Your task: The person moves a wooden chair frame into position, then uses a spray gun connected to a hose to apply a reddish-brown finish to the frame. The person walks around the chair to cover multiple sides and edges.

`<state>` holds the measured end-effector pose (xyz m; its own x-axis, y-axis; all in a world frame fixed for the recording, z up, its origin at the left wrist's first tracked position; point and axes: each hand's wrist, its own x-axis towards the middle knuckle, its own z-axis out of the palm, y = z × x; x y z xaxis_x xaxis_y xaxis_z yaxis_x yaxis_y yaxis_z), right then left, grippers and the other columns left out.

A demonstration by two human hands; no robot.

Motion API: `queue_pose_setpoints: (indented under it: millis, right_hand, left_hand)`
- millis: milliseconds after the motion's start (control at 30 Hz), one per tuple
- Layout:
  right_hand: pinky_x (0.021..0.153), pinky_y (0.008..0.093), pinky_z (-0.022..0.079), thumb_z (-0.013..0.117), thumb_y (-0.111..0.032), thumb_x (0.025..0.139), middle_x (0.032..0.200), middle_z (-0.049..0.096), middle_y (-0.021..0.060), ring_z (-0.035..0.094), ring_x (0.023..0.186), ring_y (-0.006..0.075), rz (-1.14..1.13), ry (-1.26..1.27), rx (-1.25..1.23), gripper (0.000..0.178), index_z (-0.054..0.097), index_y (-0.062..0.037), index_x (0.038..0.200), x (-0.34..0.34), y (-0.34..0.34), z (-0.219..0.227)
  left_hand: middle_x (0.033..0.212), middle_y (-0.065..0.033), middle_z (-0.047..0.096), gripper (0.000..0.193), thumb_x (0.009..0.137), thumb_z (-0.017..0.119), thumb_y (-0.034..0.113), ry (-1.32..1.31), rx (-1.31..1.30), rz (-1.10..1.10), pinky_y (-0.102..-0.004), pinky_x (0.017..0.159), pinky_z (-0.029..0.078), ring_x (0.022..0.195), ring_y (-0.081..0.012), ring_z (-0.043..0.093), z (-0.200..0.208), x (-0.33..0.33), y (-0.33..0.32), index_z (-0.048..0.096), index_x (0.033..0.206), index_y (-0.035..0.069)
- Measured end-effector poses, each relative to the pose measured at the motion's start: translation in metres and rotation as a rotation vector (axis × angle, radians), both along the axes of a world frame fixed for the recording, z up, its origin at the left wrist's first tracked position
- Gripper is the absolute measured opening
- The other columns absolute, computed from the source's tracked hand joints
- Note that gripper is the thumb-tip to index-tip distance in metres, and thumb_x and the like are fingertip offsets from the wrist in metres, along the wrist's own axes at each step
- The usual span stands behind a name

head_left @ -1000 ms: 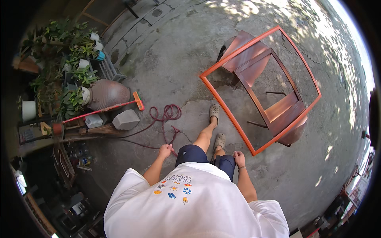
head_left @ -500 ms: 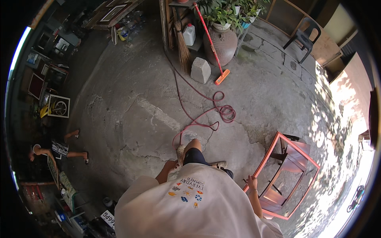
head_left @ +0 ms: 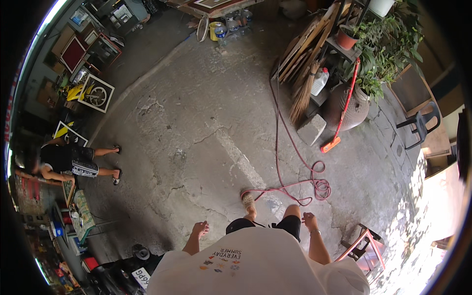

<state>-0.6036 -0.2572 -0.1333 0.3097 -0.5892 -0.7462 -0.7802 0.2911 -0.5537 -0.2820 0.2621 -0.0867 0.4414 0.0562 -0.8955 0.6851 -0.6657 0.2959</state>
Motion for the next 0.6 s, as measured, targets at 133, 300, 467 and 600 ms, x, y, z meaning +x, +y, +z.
queue_pose_setpoints:
  millis: [133, 300, 467, 600]
  right_hand:
    - [0.058, 0.0326, 0.055, 0.061, -0.032, 0.096, 0.086, 0.072, 0.0134, 0.069, 0.068, 0.0205, 0.087, -0.12, -0.029, 0.04, 0.065, 0.0042, 0.112, 0.108, -0.012, 0.01]
    - [0.064, 0.0364, 0.057, 0.061, -0.035, 0.093, 0.086, 0.073, 0.0144, 0.07, 0.072, 0.0229, 0.229, -0.004, 0.029, 0.041, 0.069, 0.0026, 0.105, 0.188, -0.014, -0.006]
    - [0.081, 0.0447, 0.055, 0.066, -0.036, 0.089, 0.093, 0.075, 0.0161, 0.071, 0.089, 0.031, 0.318, 0.041, -0.034, 0.038, 0.073, -0.0012, 0.101, 0.168, -0.067, -0.155]
    - [0.078, 0.0455, 0.053, 0.065, -0.027, 0.086, 0.094, 0.074, 0.0033, 0.068, 0.086, 0.0261, 0.032, -0.214, 0.516, 0.034, 0.07, -0.0022, 0.109, 0.216, -0.128, -0.17]
  left_hand:
    - [0.082, -0.0036, 0.069, 0.037, 0.098, 0.057, 0.045, -0.168, -0.125, 0.059, -0.028, 0.055, 0.046, 0.065, -0.0142, 0.062, 0.0, 0.135, -0.018, 0.069, 0.099, 0.01]
    - [0.09, -0.002, 0.069, 0.039, 0.098, 0.057, 0.047, -0.228, -0.284, 0.049, -0.0294, 0.064, 0.048, 0.073, -0.0128, 0.064, 0.011, 0.219, -0.123, 0.069, 0.104, 0.011]
    - [0.09, -0.0034, 0.069, 0.036, 0.099, 0.057, 0.041, -0.079, -0.562, -0.175, -0.0302, 0.067, 0.05, 0.075, -0.0126, 0.064, 0.009, 0.288, -0.299, 0.068, 0.113, 0.01]
    - [0.083, -0.0058, 0.068, 0.029, 0.101, 0.057, 0.033, -0.124, -0.538, -0.218, -0.03, 0.063, 0.051, 0.071, -0.0142, 0.064, 0.004, 0.36, -0.394, 0.068, 0.113, 0.008]
